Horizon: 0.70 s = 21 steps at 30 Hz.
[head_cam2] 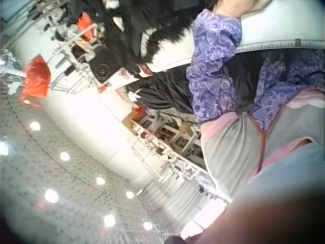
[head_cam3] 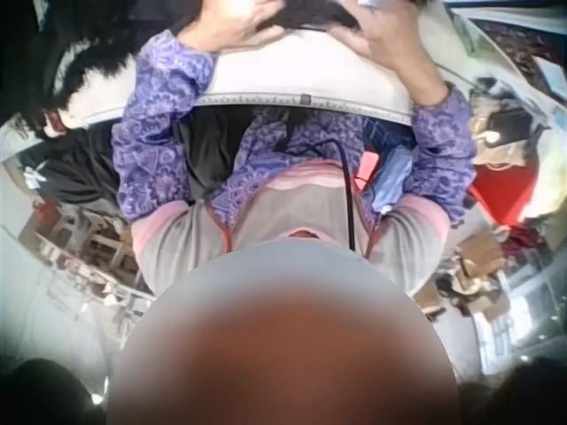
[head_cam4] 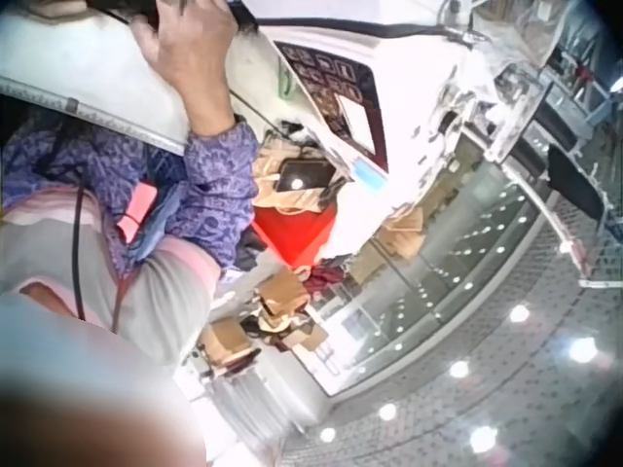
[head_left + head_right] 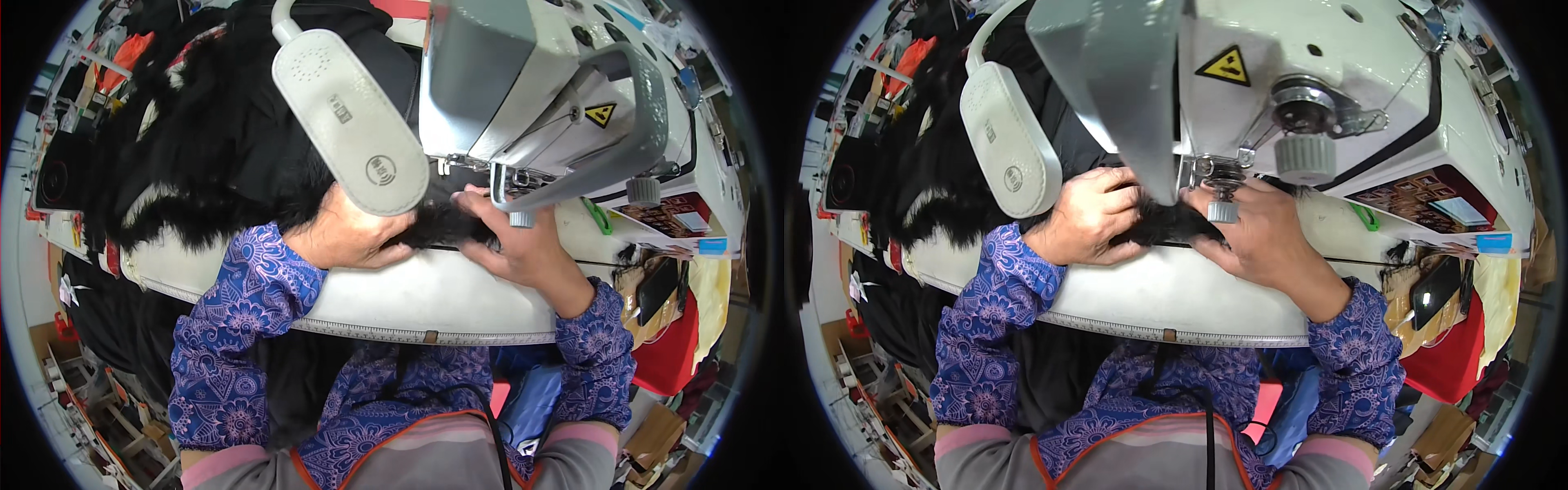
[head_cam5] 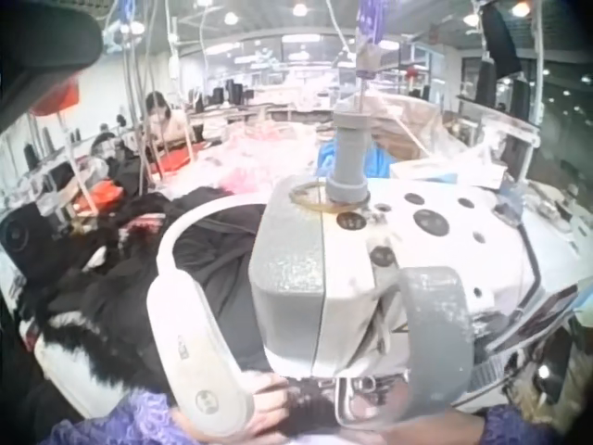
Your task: Sewing a black fur trim onto a black fabric garment using an industrial sewing machine.
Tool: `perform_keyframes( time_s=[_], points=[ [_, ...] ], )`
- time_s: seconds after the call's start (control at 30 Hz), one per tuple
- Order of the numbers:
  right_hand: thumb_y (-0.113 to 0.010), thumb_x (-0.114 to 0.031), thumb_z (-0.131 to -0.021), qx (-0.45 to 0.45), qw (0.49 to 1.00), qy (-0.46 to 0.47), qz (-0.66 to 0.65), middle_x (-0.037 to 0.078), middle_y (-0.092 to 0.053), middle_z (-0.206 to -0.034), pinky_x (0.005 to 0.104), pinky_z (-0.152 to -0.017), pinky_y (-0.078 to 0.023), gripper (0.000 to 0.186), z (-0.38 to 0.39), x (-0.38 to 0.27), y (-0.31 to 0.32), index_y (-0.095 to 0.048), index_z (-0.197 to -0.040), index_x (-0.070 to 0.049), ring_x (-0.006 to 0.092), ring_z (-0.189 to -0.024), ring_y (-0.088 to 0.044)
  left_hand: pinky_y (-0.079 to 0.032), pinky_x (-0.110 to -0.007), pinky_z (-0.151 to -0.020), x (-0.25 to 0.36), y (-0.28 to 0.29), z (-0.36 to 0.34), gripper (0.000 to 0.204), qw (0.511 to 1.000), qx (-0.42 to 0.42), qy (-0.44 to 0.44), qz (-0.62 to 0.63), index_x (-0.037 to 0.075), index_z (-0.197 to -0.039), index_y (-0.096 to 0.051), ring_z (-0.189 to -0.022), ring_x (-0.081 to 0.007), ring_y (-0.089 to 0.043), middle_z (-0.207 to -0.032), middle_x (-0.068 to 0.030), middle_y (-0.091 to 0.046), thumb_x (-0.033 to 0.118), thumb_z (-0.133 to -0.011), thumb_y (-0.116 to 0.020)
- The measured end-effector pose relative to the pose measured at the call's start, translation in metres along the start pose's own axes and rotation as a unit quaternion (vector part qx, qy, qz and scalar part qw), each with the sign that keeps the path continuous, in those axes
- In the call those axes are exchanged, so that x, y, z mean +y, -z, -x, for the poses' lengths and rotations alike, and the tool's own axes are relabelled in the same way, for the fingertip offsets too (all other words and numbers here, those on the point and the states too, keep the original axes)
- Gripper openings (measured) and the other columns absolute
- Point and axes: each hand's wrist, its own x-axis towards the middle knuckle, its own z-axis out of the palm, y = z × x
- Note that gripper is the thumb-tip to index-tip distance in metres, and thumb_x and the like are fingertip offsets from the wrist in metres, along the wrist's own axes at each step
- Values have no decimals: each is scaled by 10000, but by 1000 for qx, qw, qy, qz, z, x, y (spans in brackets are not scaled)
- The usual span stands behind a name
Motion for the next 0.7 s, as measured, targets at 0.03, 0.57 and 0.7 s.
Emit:
perform_keyframes(
  time_s=[0.03,0.57,0.7],
  points=[
    [-732,-216,-758,-28,998,-51,-34,13,-620,-1245,466,-1035,-315,373,1,-1,1,-670,-1112,-118,188,-1232,-536,-525,-418,-852,0,1,1,368,1000,-19,6,-11,31,-870,-690,-1033,-315,-614,-1036,-95,-653,295,-626,-767],
    [-755,-191,-693,26,996,83,-17,100,-624,-1151,427,-963,-441,458,-3,6,-10,-648,-1110,-34,274,-1099,-565,-433,-439,-1013,10,-3,4,496,999,-25,22,26,24,-1136,-653,-1222,-274,-516,-1214,-87,-595,340,-766,-745],
    [-765,-216,-718,-6,1000,21,0,65,-592,-1282,440,-1033,-392,504,-1,4,-11,-635,-1180,-58,258,-1234,-528,-419,-458,-1035,2,-1,2,498,999,-19,7,36,-5,-1143,-634,-1213,-306,-521,-1189,-129,-600,322,-782,-736]
  ],
)
